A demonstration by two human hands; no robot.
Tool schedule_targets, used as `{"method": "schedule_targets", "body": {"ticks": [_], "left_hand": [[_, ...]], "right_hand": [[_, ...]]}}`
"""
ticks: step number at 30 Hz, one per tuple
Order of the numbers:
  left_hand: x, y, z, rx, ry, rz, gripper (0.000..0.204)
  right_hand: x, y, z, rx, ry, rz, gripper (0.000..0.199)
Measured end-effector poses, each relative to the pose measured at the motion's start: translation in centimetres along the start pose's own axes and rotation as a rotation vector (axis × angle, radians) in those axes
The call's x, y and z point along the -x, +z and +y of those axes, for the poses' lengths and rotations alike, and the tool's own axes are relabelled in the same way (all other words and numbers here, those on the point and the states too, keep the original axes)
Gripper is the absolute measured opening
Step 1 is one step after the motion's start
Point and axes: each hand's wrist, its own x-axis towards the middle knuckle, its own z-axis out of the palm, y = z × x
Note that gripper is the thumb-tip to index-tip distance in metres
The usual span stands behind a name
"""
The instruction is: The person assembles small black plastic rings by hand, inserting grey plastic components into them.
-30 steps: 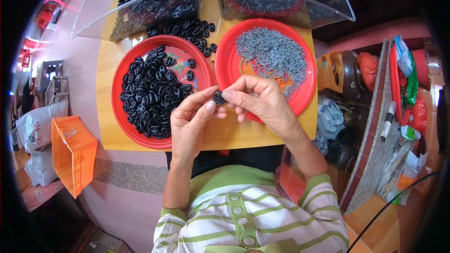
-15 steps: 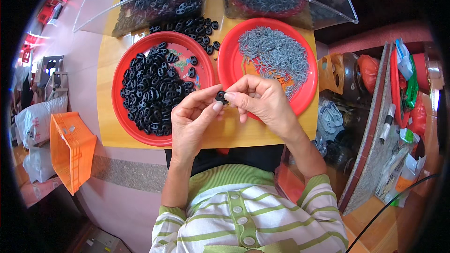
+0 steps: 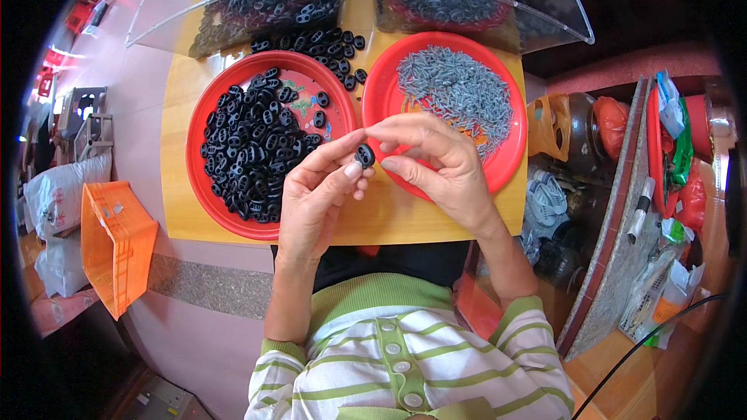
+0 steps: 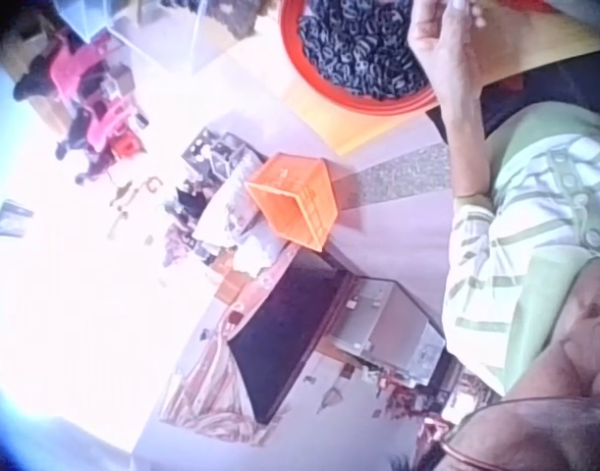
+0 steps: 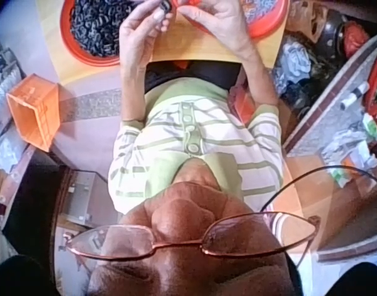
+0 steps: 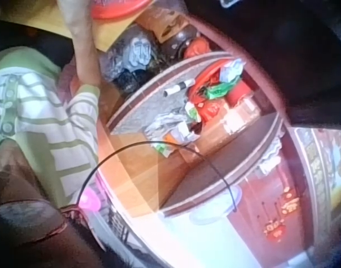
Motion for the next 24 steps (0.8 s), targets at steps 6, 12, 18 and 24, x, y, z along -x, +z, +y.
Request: {"method": "schedule_targets", "body": {"ticks": [6, 12, 18, 24], "left_hand": [[0.4, -0.2, 0.4, -0.016, -0.060, -0.083, 0.036], [2.2, -0.6, 0.2, -0.377, 0.170, 0.122, 0.028], [2.8, -2.3, 1.6, -1.184, 0.639, 0.224, 0.022], [0.1, -2.8, 3.6, -1.472, 0.855, 0.302, 0.017]], "right_hand": [[-0.1, -0.1, 0.1, 0.195, -0.108, -0.072, 0.018], [-3.5, -2.4, -1.3, 0.343, -0.096, 0.175, 0.013], [-9.8, -9.9, -1.2, 0.987, -0.315, 0.622, 0.016], [-9.0, -9.0, -1.3, 0.862, -0.296, 0.609, 0.015]]}}
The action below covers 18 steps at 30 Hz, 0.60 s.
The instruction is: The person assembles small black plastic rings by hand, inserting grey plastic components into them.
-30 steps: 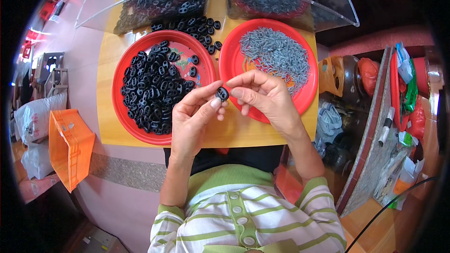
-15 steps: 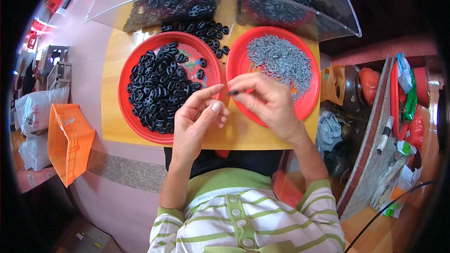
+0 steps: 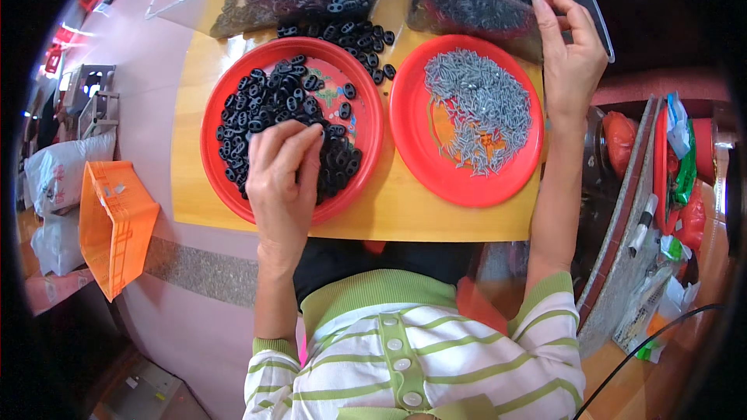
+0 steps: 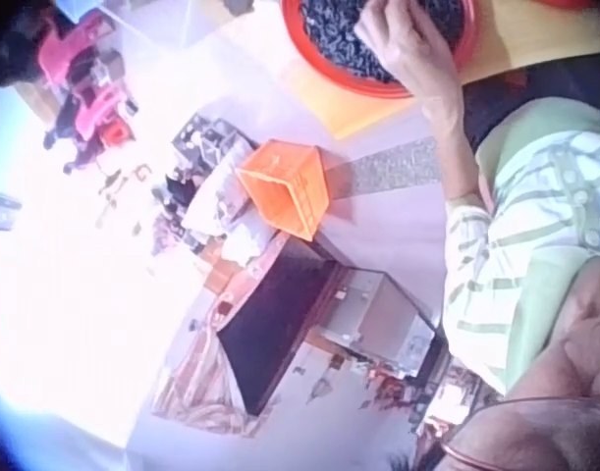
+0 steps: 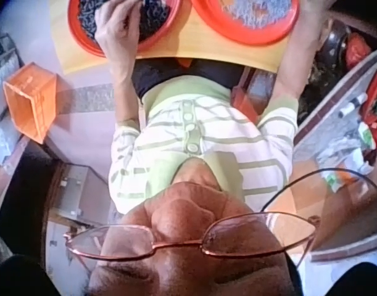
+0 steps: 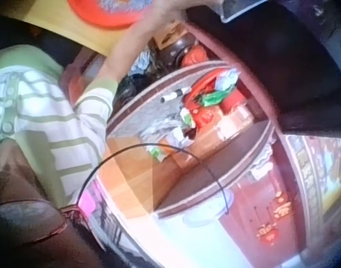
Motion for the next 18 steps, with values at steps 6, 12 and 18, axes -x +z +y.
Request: {"method": "schedule_targets", "body": {"ticks": [6, 12, 18], "left_hand": [[-0.8, -0.9, -1.4, -0.136, -0.046, -0.010, 0.014], [-2.6, 1.0, -1.5, -0.191, 0.060, -0.130, 0.014], [-3.3, 2.3, -1.7, -0.446, -0.009, -0.285, 0.022]], "right_hand": [[6.7, -0.4, -1.5, -0.299, 0.078, -0.347, 0.010], [11.3, -1.2, -2.1, -0.353, 0.331, -0.470, 0.009], [12.2, -2.4, -2.3, -0.405, 0.420, -0.498, 0.008]]}}
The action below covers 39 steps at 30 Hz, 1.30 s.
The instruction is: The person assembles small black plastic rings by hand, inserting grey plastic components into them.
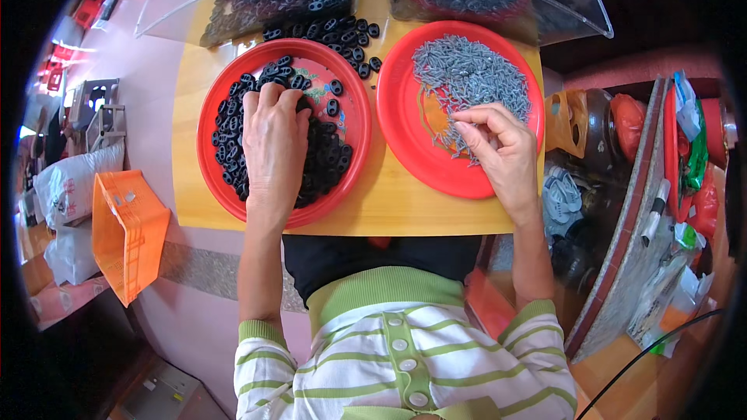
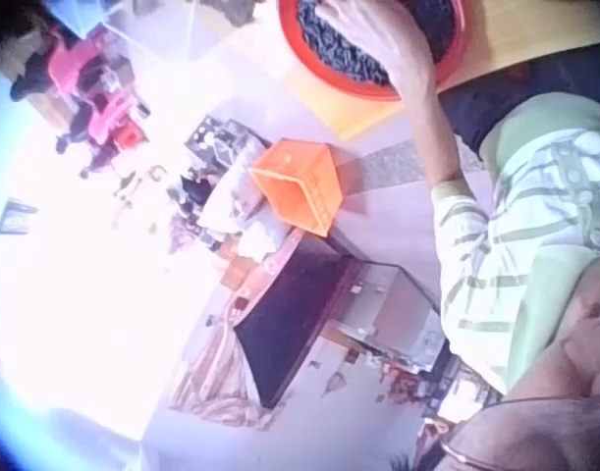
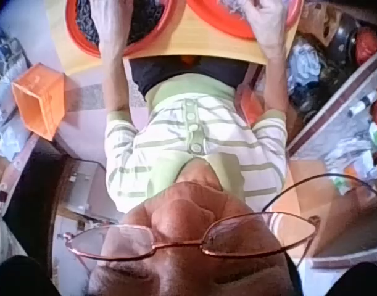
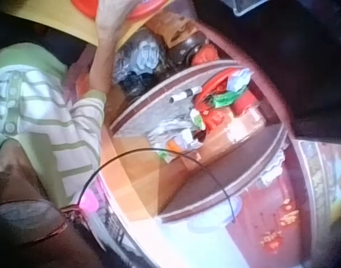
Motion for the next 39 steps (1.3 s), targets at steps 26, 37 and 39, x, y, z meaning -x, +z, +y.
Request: {"method": "schedule_targets", "body": {"ticks": [26, 37, 39], "left_hand": [[5.9, 0.0, 3.3, 2.123, -0.632, -0.415, 0.020], [6.2, 0.1, 4.5, 2.030, -0.590, -0.328, 0.019], [6.0, 0.1, 4.6, 2.049, -0.601, -0.335, 0.020]], "right_hand": [[-0.2, 2.0, 0.0, 0.486, -0.340, -0.166, 0.011], [0.8, 2.2, -1.4, -0.152, 0.099, -0.171, 0.004], [1.0, 2.4, -1.4, -0.198, 0.104, -0.172, 0.007]]}}
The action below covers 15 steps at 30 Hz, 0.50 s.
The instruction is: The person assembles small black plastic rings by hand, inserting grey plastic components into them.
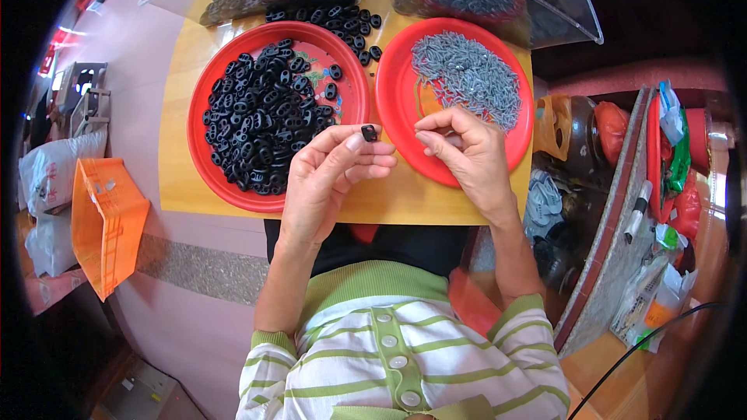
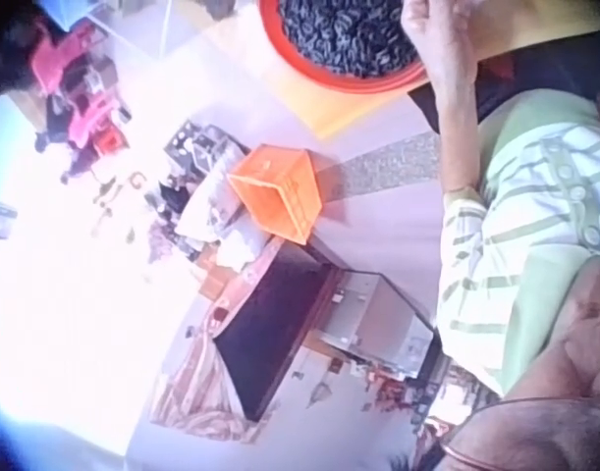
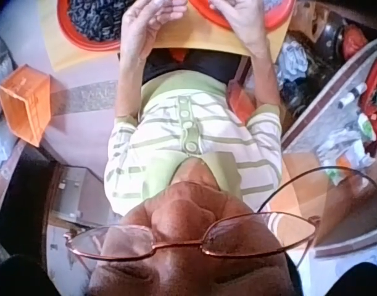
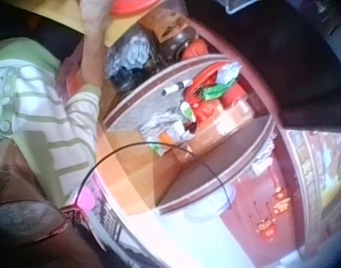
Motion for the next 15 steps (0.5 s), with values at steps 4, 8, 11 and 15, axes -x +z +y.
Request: {"method": "schedule_targets", "body": {"ticks": [4, 8, 11, 15], "left_hand": [[-0.3, 0.3, 0.1, 0.053, -0.043, 0.004, 0.023], [-0.6, 0.8, -0.1, 0.046, -0.057, -0.004, 0.023], [-0.7, 1.1, -0.4, 0.052, -0.067, -0.025, 0.021], [-0.9, 1.2, -0.7, -0.075, 0.011, 0.028, 0.017]], "right_hand": [[0.0, 0.4, 0.4, -0.020, -0.085, -0.014, 0.012], [0.3, 0.5, -0.4, 0.026, -0.080, -0.045, 0.017], [0.6, 0.9, -0.1, -0.201, -0.003, 0.038, 0.020], [0.9, 0.7, 0.2, -0.286, -0.006, 0.070, 0.017]]}}
